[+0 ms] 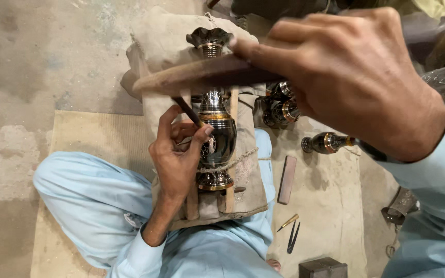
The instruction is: The person sits on the floor and uses a chisel and wooden mallet to engrave decorative patterns onto a silver-colored metal vase held in a padded wooden jig. The person repeatedly strikes the chisel to create intricate designs on the vase's surface.
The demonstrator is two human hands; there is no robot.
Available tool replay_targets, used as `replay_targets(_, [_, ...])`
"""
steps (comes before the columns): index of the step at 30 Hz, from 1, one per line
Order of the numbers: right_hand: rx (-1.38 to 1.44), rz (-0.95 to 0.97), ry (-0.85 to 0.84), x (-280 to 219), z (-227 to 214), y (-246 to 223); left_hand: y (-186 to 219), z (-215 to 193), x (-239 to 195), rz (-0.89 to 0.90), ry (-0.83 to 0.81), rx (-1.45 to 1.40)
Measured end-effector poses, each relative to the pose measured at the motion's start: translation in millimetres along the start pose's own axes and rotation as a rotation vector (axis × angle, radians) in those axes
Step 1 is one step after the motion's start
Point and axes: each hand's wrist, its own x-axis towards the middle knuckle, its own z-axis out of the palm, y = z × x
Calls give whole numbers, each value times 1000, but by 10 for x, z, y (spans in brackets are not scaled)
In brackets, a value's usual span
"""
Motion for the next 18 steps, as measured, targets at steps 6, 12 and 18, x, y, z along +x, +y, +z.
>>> replay_targets(6, [224,86,90,43,90,-53,9,-8,2,-14,-9,8])
replay_targets(12, [245,122,136,-103,131,-47,23,-20,19,33,-59,28])
replay_targets(18, [239,157,88,-272,196,5,50,-44,40,33,-109,134])
